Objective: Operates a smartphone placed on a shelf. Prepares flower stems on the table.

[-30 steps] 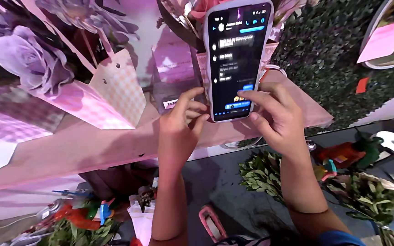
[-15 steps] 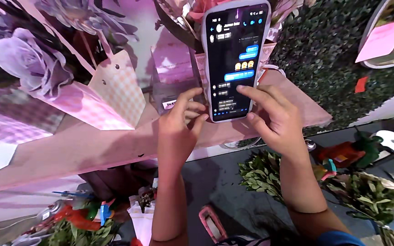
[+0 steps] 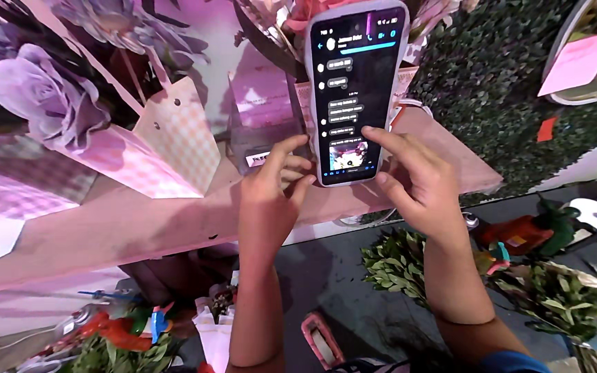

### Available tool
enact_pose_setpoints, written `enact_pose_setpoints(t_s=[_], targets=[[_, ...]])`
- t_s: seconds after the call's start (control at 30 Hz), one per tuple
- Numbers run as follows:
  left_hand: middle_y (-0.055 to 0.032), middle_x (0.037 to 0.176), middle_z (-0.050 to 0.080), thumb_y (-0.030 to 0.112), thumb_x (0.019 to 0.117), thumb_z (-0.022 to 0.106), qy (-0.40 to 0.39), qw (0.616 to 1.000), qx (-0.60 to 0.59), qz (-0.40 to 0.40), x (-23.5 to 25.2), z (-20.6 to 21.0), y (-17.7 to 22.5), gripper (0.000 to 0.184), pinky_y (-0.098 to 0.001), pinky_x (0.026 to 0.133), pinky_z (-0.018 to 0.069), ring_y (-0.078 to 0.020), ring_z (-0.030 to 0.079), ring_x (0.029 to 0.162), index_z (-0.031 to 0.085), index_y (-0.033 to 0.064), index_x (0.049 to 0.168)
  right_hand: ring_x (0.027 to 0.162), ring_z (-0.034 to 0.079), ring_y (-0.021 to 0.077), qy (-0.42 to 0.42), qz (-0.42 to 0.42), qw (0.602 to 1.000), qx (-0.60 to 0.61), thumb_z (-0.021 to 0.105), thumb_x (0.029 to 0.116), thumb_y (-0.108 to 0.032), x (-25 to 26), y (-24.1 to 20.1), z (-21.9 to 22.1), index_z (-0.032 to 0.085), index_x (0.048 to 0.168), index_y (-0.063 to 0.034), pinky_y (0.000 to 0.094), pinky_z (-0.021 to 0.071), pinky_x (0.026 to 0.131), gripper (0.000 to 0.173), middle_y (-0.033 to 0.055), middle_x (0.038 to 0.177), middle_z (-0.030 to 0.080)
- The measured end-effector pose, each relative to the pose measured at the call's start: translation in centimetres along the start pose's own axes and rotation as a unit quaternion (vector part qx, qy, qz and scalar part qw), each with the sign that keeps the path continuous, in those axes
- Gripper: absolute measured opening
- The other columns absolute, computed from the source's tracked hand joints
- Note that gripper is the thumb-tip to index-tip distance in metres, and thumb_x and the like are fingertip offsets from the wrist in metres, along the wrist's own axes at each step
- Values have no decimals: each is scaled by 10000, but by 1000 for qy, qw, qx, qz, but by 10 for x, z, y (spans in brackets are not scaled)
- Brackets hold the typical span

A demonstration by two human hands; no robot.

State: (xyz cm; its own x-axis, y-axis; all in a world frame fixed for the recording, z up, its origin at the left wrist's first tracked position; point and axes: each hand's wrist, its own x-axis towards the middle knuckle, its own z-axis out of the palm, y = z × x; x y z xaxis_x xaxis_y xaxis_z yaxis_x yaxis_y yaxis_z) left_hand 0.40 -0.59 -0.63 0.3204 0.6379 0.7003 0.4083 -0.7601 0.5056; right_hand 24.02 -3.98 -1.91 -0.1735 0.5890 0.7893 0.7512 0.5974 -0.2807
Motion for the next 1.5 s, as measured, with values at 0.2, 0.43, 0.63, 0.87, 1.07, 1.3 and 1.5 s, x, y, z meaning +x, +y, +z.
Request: enact_pose_setpoints(t_s=[0.2, 0.43, 0.63, 0.87, 1.07, 1.3, 1.5], targets=[[-80, 1060, 723, -24, 890, 718, -18, 1000, -7, -7, 0, -1, 2, 535, -219, 717, 601, -96, 723, 828, 536, 54, 1387, 776, 576, 90, 17, 0, 999, 46, 495, 1019, -317, -1, 2, 1, 558, 1465, -159, 273, 482, 609, 478, 99, 1223, 601], [-80, 1048, 746, 1, 922, 694, -32, 999, 8, -9, -1, 0, 1, 465, -221, 765, 595, -90, 732, 851, 561, 36, 1366, 767, 576, 97, 13, -8, 999, 43, 496, 1007, -286, -1, 2, 1, 588, 1425, -143, 272, 474, 604, 452, 99, 1222, 615], [-78, 1038, 747, 7, 928, 691, -39, 999, 25, -11, -1, -1, 1, 418, -247, 778, 599, -102, 732, 861, 594, 40, 1334, 725, 586, 117, 8, 9, 1000, 13, 480, 1001, -230, -1, 0, 0, 488, 1513, -108, 334, 490, 615, 527, 76, 1167, 685], [-103, 1044, 741, 37, 937, 693, -63, 997, 44, -27, 0, -1, 3, 316, -285, 782, 609, -138, 738, 863, 642, 26, 1248, 734, 579, 106, 9, 9, 1000, 20, 484, 998, -264, -1, 0, 1, 601, 1416, -152, 293, 471, 575, 448, 100, 1257, 629], [-105, 1032, 738, 43, 938, 696, -64, 996, 49, -30, 1, -1, 3, 298, -286, 772, 610, -136, 736, 853, 651, 25, 1232, 718, 555, 110, 11, 12, 1000, 9, 482, 1001, -254, 0, 0, 1, 486, 1529, -161, 315, 461, 585, 537, 80, 1177, 640], [-104, 1015, 738, 43, 931, 701, -54, 997, 50, -20, 1, 0, 2, 276, -298, 769, 614, -145, 736, 848, 663, 22, 1204, 707, 549, 115, 8, 17, 1000, -11, 464, 1001, -232, 0, -2, 0, 521, 1505, -175, 335, 453, 600, 510, 49, 1102, 669], [-92, 1012, 740, 60, 935, 704, -50, 997, 56, -17, 1, 1, 1, 276, -289, 765, 611, -134, 733, 848, 667, 28, 1206, 737, 581, 116, 13, -1, 1000, 6, 493, 990, -268, -2, 2, 2, 586, 1447, -195, 322, 477, 601, 472, 75, 1140, 664]])
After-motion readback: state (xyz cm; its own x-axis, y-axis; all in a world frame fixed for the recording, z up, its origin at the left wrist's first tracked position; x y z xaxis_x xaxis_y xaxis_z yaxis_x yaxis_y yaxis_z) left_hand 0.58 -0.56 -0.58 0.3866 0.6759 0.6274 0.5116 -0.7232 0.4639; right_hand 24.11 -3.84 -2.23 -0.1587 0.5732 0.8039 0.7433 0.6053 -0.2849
